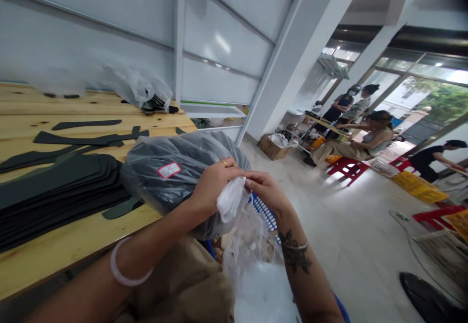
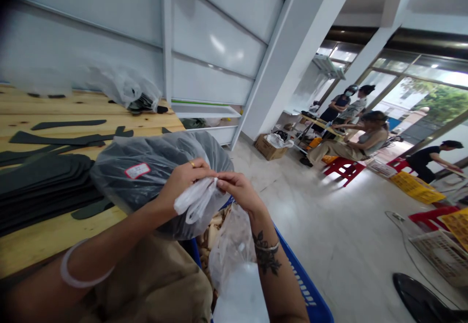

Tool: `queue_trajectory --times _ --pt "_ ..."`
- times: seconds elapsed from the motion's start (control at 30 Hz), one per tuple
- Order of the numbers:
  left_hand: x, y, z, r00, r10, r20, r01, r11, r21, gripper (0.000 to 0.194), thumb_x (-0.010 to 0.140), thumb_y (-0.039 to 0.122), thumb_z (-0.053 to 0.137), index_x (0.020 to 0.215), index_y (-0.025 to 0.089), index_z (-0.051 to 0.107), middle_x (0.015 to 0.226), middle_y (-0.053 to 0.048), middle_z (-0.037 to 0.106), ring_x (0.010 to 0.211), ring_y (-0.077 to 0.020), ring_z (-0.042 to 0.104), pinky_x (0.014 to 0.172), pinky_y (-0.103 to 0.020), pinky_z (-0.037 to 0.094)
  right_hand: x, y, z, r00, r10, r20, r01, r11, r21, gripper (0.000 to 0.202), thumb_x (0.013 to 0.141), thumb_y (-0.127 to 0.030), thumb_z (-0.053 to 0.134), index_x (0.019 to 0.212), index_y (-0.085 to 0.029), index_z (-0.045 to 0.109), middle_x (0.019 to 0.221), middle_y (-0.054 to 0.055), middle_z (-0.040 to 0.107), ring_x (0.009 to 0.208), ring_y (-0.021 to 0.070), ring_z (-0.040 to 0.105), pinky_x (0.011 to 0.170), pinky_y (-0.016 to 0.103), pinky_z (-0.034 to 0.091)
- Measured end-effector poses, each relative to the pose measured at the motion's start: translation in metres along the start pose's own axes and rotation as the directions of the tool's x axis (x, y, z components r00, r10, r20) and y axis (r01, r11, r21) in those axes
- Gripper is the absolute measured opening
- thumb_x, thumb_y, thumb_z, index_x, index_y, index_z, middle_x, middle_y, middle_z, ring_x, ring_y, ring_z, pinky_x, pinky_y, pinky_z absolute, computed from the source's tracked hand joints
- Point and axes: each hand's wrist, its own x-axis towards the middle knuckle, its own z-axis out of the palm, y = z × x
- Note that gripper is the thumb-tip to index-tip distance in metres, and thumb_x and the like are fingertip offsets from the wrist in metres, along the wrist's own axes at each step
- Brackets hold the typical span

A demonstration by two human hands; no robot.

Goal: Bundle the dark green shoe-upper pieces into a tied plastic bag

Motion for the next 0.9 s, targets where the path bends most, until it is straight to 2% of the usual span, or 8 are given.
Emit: queue_trajectory --times 0.13,0.27,0.4,0.47,0.53,0.6,0.7,0.9 --pt "0.004 -0.009 -0.007 0.994 0.075 0.074 -0.062 0.984 -0.169 0.017 0.089 0.018 0.065 0.096 0.020 0.081 0.085 -0.002 0.069 0.076 -0.0116 0.066 0.067 -0.020 0.046 -0.001 -0.004 -0.003 0.994 -0.090 0.054 0.097 0.984 -0.152 0.030 0.089 -0.048 0.070 0.094 -0.019 0.075 0.090 0.003 0.067 0.079 0.0118 0.057 0.074 0.024 0.047" --pt "0.005 -0.010 -0.016 0.979 0.150 0.141 -0.114 0.965 -0.235 0.023 0.089 0.016 0.063 0.101 0.024 0.081 0.089 -0.001 0.072 0.079 -0.0118 0.068 0.072 -0.020 0.047 -0.002 -0.007 -0.012 0.969 -0.235 0.079 0.248 0.899 -0.361 0.025 0.096 -0.041 0.062 0.091 -0.019 0.072 0.089 0.004 0.067 0.086 0.0132 0.062 0.081 0.026 0.048" --pt "0.001 -0.008 -0.017 0.964 0.205 0.167 -0.210 0.978 0.012 0.026 0.094 0.017 0.059 0.111 0.022 0.077 0.095 -0.004 0.072 0.087 -0.0157 0.069 0.076 -0.024 0.049 -0.003 -0.001 -0.016 0.915 -0.402 0.044 0.360 0.762 -0.538 0.014 0.097 -0.027 0.057 0.091 -0.020 0.067 0.086 0.003 0.067 0.081 0.0122 0.062 0.075 0.025 0.049" --pt "-0.002 -0.007 -0.013 0.952 0.242 0.188 -0.266 0.958 0.112 0.025 0.094 0.015 0.058 0.111 0.021 0.076 0.094 -0.004 0.073 0.088 -0.0175 0.068 0.076 -0.026 0.049 -0.002 0.000 -0.014 0.874 -0.486 0.032 0.395 0.669 -0.630 0.008 0.092 -0.018 0.058 0.087 -0.020 0.064 0.082 0.002 0.065 0.078 0.0122 0.060 0.073 0.025 0.048" --pt "-0.005 -0.008 -0.009 0.930 0.289 0.226 -0.324 0.936 0.137 0.023 0.093 0.014 0.057 0.107 0.019 0.075 0.091 -0.004 0.072 0.087 -0.0188 0.067 0.076 -0.027 0.048 0.000 0.001 -0.010 0.837 -0.546 0.022 0.410 0.600 -0.687 0.008 0.085 -0.012 0.058 0.083 -0.019 0.062 0.078 0.002 0.062 0.076 0.0127 0.057 0.072 0.026 0.045" --pt "-0.010 -0.010 -0.006 0.905 0.336 0.261 -0.385 0.907 0.167 0.020 0.094 0.014 0.055 0.103 0.016 0.073 0.090 -0.005 0.071 0.086 -0.0202 0.065 0.074 -0.029 0.047 0.003 0.002 -0.009 0.821 -0.571 0.020 0.410 0.565 -0.716 0.009 0.081 -0.011 0.058 0.081 -0.019 0.061 0.076 0.001 0.060 0.074 0.0129 0.055 0.069 0.026 0.043" --pt "-0.022 -0.013 -0.004 0.881 0.380 0.280 -0.444 0.870 0.215 0.020 0.097 0.014 0.049 0.099 0.014 0.069 0.086 -0.007 0.069 0.082 -0.0209 0.062 0.071 -0.030 0.045 0.009 0.006 -0.011 0.825 -0.565 -0.008 0.370 0.551 -0.748 0.008 0.078 -0.012 0.057 0.078 -0.020 0.060 0.073 0.001 0.058 0.069 0.0125 0.051 0.066 0.026 0.040" --pt "-0.046 -0.019 -0.001 0.877 0.396 0.270 -0.464 0.845 0.267 0.017 0.096 0.015 0.050 0.095 0.016 0.066 0.080 -0.005 0.065 0.075 -0.0195 0.058 0.065 -0.031 0.041 0.013 0.016 -0.020 0.878 -0.472 -0.076 0.250 0.589 -0.769 0.004 0.075 -0.017 0.057 0.073 -0.020 0.059 0.072 0.003 0.059 0.070 0.0145 0.050 0.070 0.029 0.039"
